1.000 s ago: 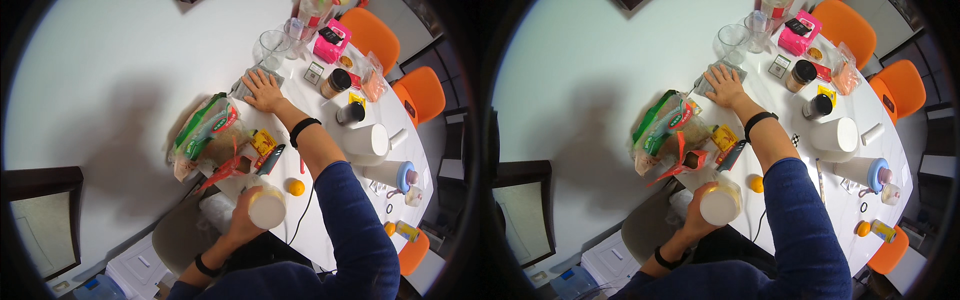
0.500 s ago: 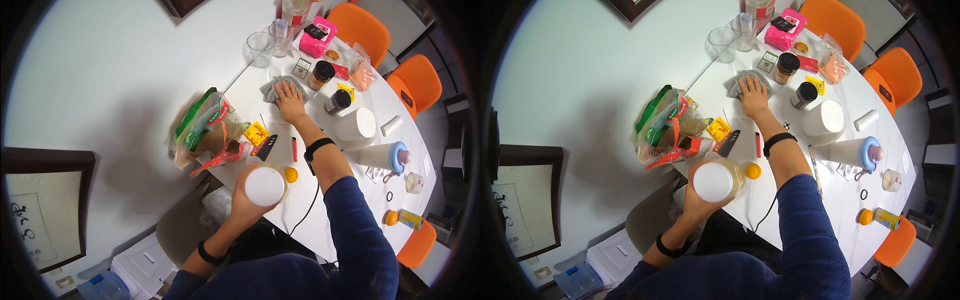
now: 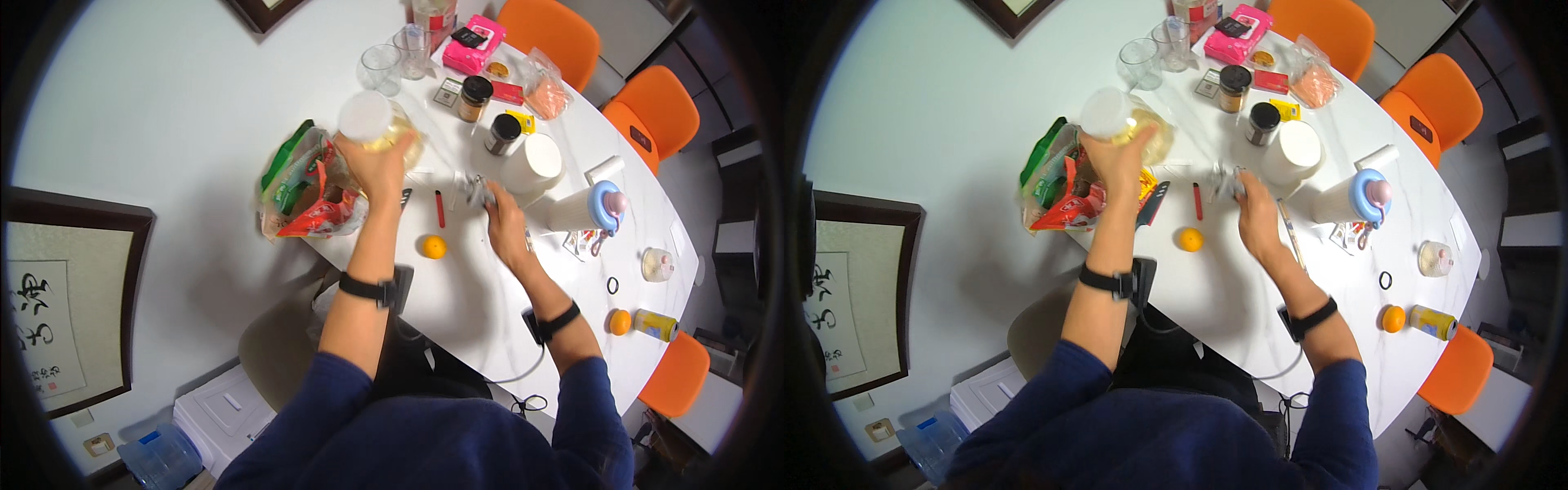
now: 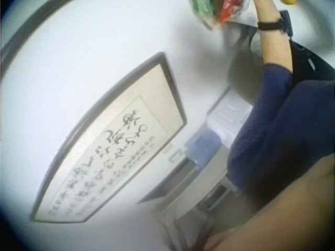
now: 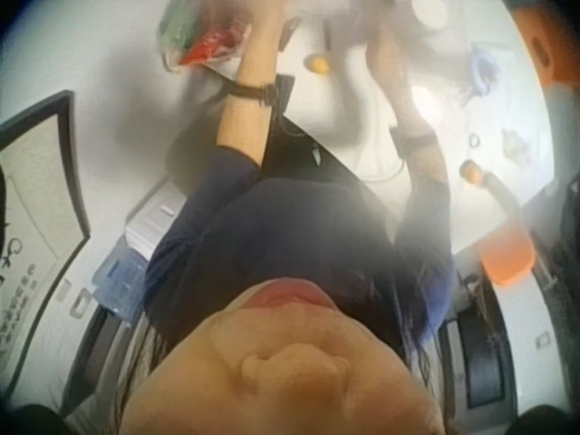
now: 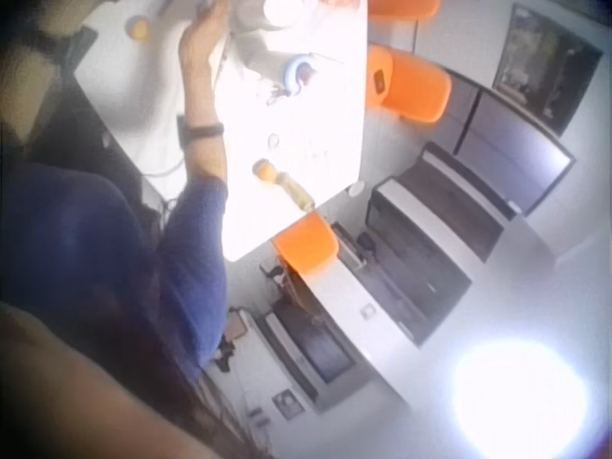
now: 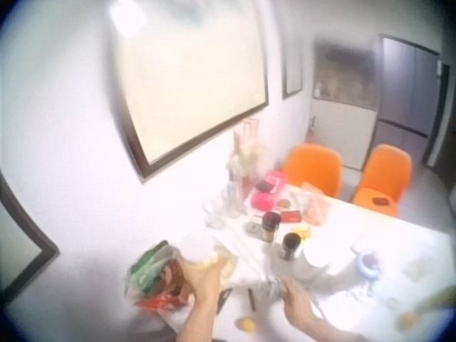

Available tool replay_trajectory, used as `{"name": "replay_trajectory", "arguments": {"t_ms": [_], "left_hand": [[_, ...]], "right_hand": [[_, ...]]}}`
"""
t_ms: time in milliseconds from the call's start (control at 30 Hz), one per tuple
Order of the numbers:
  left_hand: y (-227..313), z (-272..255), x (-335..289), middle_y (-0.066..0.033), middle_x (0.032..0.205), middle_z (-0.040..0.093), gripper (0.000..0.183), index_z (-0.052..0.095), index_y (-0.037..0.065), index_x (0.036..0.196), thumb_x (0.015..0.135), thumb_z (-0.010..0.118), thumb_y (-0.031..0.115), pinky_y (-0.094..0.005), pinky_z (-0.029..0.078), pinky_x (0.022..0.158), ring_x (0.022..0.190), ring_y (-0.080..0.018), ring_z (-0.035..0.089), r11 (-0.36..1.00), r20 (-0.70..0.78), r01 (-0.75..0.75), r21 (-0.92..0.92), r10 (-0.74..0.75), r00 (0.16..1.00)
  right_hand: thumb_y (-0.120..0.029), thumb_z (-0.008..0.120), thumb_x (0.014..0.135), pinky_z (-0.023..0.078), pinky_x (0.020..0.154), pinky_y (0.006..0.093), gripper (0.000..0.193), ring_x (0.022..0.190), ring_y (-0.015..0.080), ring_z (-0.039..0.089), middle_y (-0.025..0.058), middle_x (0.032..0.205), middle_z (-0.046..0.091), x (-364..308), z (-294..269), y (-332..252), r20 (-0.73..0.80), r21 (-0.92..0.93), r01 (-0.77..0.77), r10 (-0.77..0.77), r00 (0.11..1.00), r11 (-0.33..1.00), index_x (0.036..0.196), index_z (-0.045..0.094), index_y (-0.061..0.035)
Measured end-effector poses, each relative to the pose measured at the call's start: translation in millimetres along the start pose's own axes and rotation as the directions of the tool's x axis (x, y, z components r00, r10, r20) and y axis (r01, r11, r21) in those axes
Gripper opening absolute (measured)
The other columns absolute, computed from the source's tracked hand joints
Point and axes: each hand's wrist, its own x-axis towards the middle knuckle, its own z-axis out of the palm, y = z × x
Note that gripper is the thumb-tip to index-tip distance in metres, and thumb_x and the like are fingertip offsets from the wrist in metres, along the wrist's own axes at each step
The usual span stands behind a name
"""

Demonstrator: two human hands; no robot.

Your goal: The person clears a cluttered table by moving various items aside, then peels two oranges by hand. The person uses a cloth to wipe the table surface and repositions containers, jars, and a baby bottle before peeling the fruit.

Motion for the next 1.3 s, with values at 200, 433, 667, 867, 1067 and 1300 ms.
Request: {"name": "replay_trajectory", "arguments": {"t_ms": [200,433,667,867,1067,1300], "left_hand": [[-38.8,46.6,47.4,-0.0239,0.118,0.053,0.096,0.04,-0.002,0.124,0.048,0.093,0.02,-0.0499,0.043,0.1,0.112,-0.0413,0.053,0.969,-0.191,0.156,0.191,-0.119,0.974],[-80.4,65.7,86.0,-0.0236,0.116,0.057,0.092,0.041,0.001,0.122,0.048,0.093,0.022,-0.0476,0.045,0.099,0.11,-0.0425,0.056,0.928,-0.172,0.167,0.334,-0.114,0.978],[-95.0,73.4,108.4,-0.021,0.127,0.054,0.105,0.037,0.001,0.13,0.046,0.096,0.02,-0.0428,0.044,0.104,0.118,-0.0395,0.054,0.931,-0.12,0.132,0.341,-0.097,0.988],[-106.3,86.7,116.5,-0.0192,0.129,0.052,0.107,0.037,0.002,0.132,0.045,0.096,0.02,-0.0435,0.043,0.105,0.119,-0.0371,0.053,0.944,-0.096,0.14,0.3,-0.116,0.989],[-122.0,98.8,114.6,-0.0206,0.122,0.056,0.098,0.039,0.003,0.127,0.047,0.095,0.02,-0.0464,0.045,0.101,0.113,-0.0405,0.056,0.956,-0.096,0.07,0.283,-0.044,0.994],[-123.2,94.2,113.3,-0.0218,0.122,0.056,0.1,0.038,0.003,0.128,0.047,0.095,0.018,-0.0467,0.046,0.101,0.115,-0.0411,0.056,0.954,-0.145,0.127,0.271,-0.09,0.985]], "right_hand": [[-0.002,0.058,0.085,0.021,0.116,0.0535,0.051,0.14,0.0328,0.036,0.015,0.146,0.046,-132.2,-28.9,23.4,0.459,-0.301,0.23,-0.071,0.886,0.926,0.135,0.053,-0.0072],[-0.036,0.056,0.088,0.007,0.117,0.0559,0.062,0.148,0.0268,0.019,0.0067,0.157,0.03,-155.9,-9.9,35.4,0.473,-0.424,0.21,0.018,0.881,0.881,0.146,0.042,-0.018],[-0.039,0.053,0.089,0.007,0.117,0.0553,0.06,0.148,0.0266,0.02,0.0059,0.157,0.031,-154.7,-11.1,37.9,0.475,-0.429,0.209,0.023,0.88,0.879,0.146,0.043,-0.0188],[-0.038,0.055,0.088,0.008,0.117,0.0544,0.062,0.148,0.0254,0.021,0.0057,0.157,0.032,-154.7,-10.8,39.0,0.454,-0.411,0.209,0.0,0.891,0.887,0.146,0.044,-0.0188],[-0.037,0.057,0.088,0.011,0.117,0.0546,0.061,0.147,0.0255,0.024,0.0057,0.156,0.034,-154.9,-11.7,39.4,0.449,-0.416,0.195,0.014,0.893,0.888,0.145,0.045,-0.0193],[-0.037,0.058,0.087,0.011,0.117,0.0541,0.061,0.146,0.0252,0.024,0.0053,0.155,0.035,-153.9,-12.4,38.2,0.451,-0.398,0.18,0.021,0.892,0.899,0.144,0.046,-0.0195]]}}
